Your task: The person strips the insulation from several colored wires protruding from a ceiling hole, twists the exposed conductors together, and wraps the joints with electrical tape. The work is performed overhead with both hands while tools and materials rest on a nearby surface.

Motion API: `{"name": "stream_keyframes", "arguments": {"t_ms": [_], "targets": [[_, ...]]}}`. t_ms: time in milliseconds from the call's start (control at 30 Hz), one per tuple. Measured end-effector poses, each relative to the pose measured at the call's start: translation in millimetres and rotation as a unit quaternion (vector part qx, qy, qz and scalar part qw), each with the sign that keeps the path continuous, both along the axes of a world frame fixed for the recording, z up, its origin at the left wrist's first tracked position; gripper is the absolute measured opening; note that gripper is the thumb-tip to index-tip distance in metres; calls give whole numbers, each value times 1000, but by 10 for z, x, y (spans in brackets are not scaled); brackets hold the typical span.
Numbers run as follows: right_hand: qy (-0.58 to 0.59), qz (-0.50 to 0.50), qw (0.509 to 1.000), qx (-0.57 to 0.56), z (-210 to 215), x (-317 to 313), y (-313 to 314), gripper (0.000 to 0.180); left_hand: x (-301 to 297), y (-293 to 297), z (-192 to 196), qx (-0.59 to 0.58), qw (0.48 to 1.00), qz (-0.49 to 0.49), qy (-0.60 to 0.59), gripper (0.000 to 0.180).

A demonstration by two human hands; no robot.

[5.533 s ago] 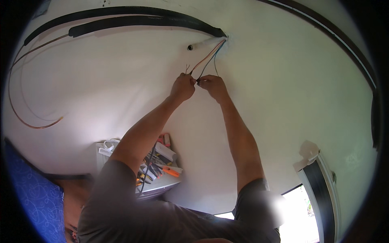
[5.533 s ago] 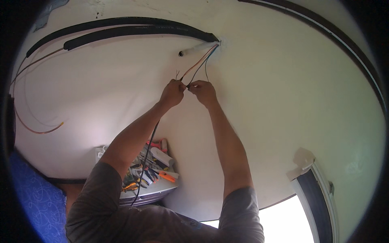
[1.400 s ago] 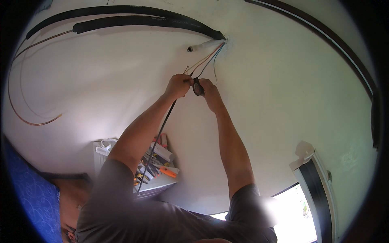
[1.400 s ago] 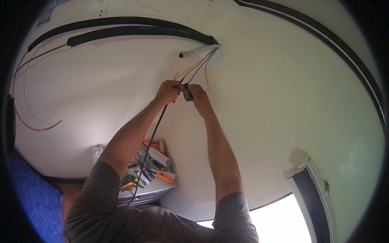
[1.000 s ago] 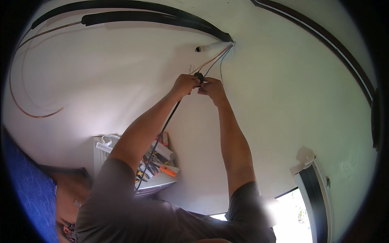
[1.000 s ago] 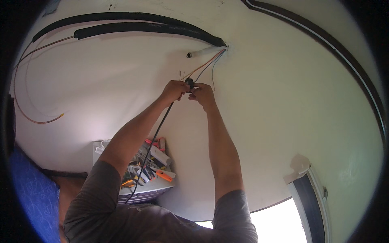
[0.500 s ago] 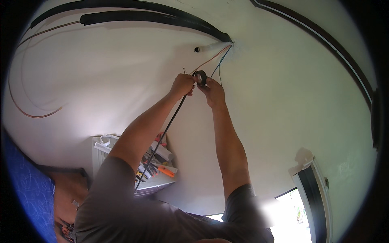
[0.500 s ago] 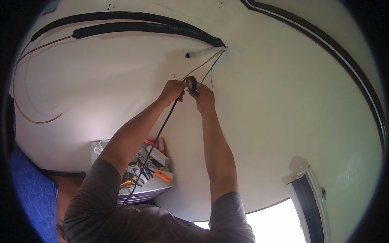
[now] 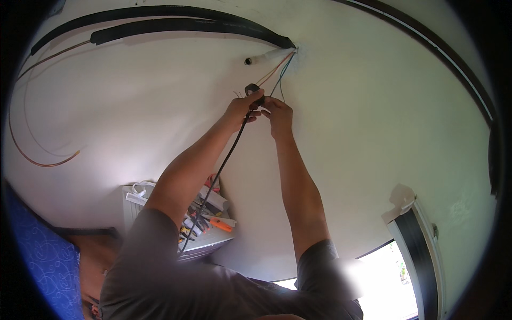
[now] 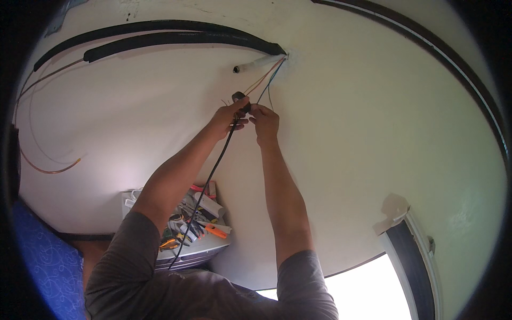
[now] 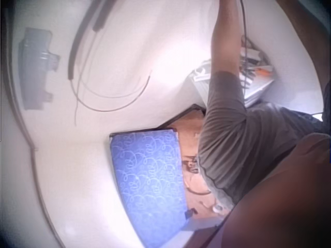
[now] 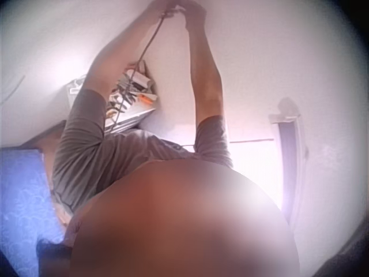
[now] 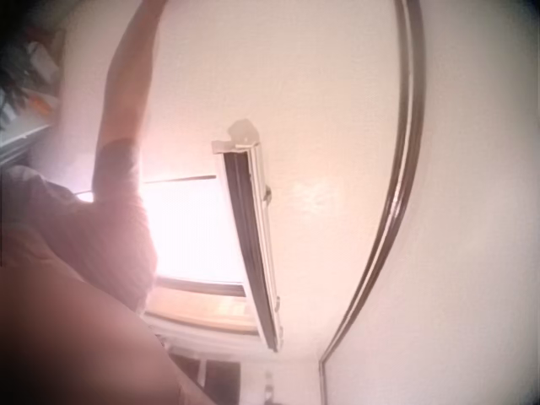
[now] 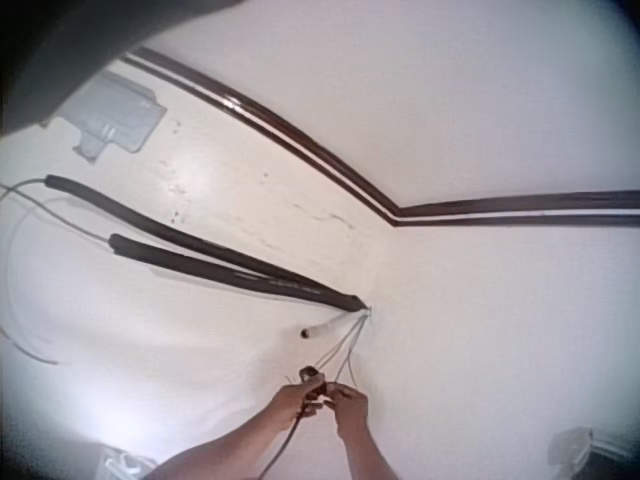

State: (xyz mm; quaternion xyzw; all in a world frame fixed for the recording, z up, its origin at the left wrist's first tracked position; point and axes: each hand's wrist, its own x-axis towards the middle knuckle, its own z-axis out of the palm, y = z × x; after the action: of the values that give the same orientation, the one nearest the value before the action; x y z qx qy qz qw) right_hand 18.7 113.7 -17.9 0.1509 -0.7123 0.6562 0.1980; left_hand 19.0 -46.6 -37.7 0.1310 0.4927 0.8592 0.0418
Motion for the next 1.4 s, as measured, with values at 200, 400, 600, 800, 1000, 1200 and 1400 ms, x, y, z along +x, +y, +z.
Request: {"name": "stream_keyframes", "arguments": {"t_ms": [200,400,600,800,1000,1200,1400], "targets": [[11,-53,989,139,128,16,-28,27,16,-127,-146,80,996,-18,21,50],[-23,-28,973,229,224,-88,92,29,66,-359,-199,-185,928,4,324,34],[-24,-42,967,250,276,-78,150,33,-12,-395,-94,-143,969,-50,194,42],[20,-72,960,271,285,17,53,30,33,-84,-130,-344,874,191,285,47],[-79,18,992,98,303,76,-31,23,100,105,-83,-279,825,376,316,41],[-107,82,990,47,335,87,34,17,74,18,-84,-363,811,375,265,38],[-118,148,981,-37,257,54,51,15,-37,-107,-108,-293,918,154,217,47]]}}
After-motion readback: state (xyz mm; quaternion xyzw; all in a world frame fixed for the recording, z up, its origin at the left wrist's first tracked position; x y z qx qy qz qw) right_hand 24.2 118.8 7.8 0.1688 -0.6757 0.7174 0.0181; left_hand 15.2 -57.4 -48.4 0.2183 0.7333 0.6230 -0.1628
